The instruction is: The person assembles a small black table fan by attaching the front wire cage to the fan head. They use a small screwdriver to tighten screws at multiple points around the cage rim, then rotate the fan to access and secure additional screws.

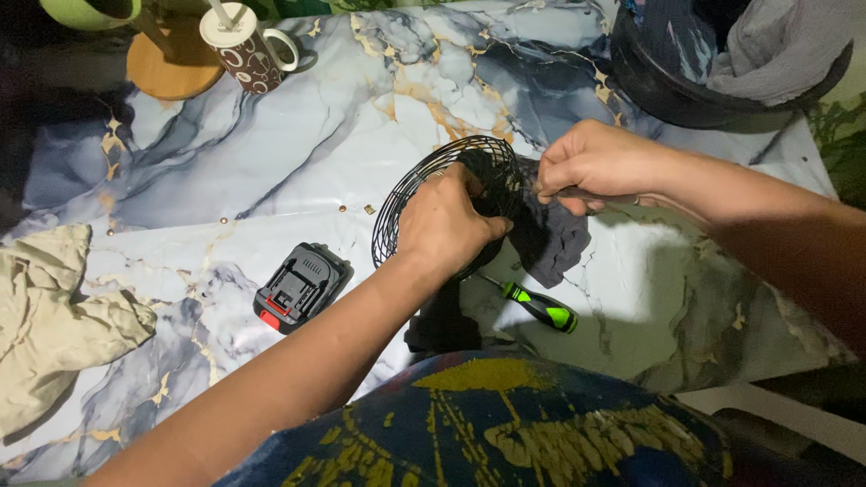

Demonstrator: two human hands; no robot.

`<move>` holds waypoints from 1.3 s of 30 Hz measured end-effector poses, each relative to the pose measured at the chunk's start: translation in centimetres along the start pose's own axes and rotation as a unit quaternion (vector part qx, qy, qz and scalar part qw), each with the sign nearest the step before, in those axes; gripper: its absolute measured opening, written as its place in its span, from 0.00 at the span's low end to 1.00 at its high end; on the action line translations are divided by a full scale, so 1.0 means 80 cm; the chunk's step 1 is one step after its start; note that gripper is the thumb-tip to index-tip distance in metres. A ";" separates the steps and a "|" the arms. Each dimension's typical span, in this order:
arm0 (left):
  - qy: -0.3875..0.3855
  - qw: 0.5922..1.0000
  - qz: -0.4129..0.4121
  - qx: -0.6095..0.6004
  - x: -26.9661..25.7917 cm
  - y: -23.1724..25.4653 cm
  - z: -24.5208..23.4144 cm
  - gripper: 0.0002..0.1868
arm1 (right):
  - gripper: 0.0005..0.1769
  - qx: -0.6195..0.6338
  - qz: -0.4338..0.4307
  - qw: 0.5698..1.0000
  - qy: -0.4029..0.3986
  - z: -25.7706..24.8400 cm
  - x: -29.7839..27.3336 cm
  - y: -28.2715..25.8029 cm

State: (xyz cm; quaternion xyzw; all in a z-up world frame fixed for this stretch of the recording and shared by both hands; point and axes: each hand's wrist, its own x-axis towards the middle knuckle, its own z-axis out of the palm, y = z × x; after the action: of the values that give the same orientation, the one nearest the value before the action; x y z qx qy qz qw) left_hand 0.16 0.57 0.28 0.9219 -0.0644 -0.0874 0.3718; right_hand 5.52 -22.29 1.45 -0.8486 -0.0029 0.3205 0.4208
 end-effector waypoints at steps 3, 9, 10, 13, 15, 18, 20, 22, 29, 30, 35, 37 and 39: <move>0.008 1.000 0.027 -0.007 0.003 -0.003 -0.002 0.33 | 0.11 -0.004 0.003 1.000 0.013 0.000 -0.004 -0.002; 0.024 0.996 0.061 -0.055 0.020 -0.018 0.002 0.25 | 0.09 -0.008 -0.023 0.999 0.035 0.005 -0.015 0.000; 0.021 0.996 0.061 -0.064 0.023 -0.022 0.004 0.23 | 0.09 0.005 -0.027 0.999 0.037 0.006 -0.017 0.001; 0.018 0.994 0.059 -0.088 0.034 -0.031 0.011 0.19 | 0.09 0.036 -0.031 0.998 0.042 0.011 -0.024 0.005; 0.021 0.993 0.057 -0.104 0.041 -0.037 0.014 0.16 | 0.09 0.042 -0.025 0.998 0.044 0.015 -0.026 0.007; 0.062 0.978 0.093 -0.177 0.040 -0.054 0.008 0.13 | 0.09 0.044 -0.001 0.996 0.078 0.010 -0.032 0.021; 0.058 0.984 0.032 -0.168 0.039 -0.069 -0.006 0.12 | 0.09 0.070 0.011 0.993 0.097 0.007 -0.033 0.034; 0.041 0.986 0.009 -0.164 0.037 -0.082 -0.019 0.11 | 0.09 0.107 0.006 0.988 0.108 0.004 -0.033 0.049; -0.018 0.975 0.028 -0.222 0.012 -0.108 -0.012 0.10 | 0.13 0.212 0.045 0.968 0.127 0.042 -0.032 0.087; -0.014 0.974 0.020 -0.227 0.008 -0.111 -0.010 0.09 | 0.13 0.227 0.056 0.964 0.125 0.052 -0.035 0.091; 0.066 0.978 -0.037 -0.195 -0.008 -0.127 -0.013 0.08 | 0.11 0.193 0.056 0.970 0.133 0.101 -0.039 0.107; 0.087 0.975 -0.061 -0.197 -0.019 -0.133 -0.012 0.08 | 0.10 0.207 0.049 0.968 0.134 0.118 -0.039 0.111; 0.109 0.974 -0.065 -0.186 -0.032 -0.144 -0.009 0.08 | 0.09 0.227 0.029 0.964 0.133 0.132 -0.038 0.112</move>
State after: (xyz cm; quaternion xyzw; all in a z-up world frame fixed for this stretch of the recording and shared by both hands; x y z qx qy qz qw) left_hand -1.58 9.79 -6.96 0.8429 0.0538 -0.0206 0.5349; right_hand -5.03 -21.38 -7.96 -0.7654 0.1509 0.2086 0.5898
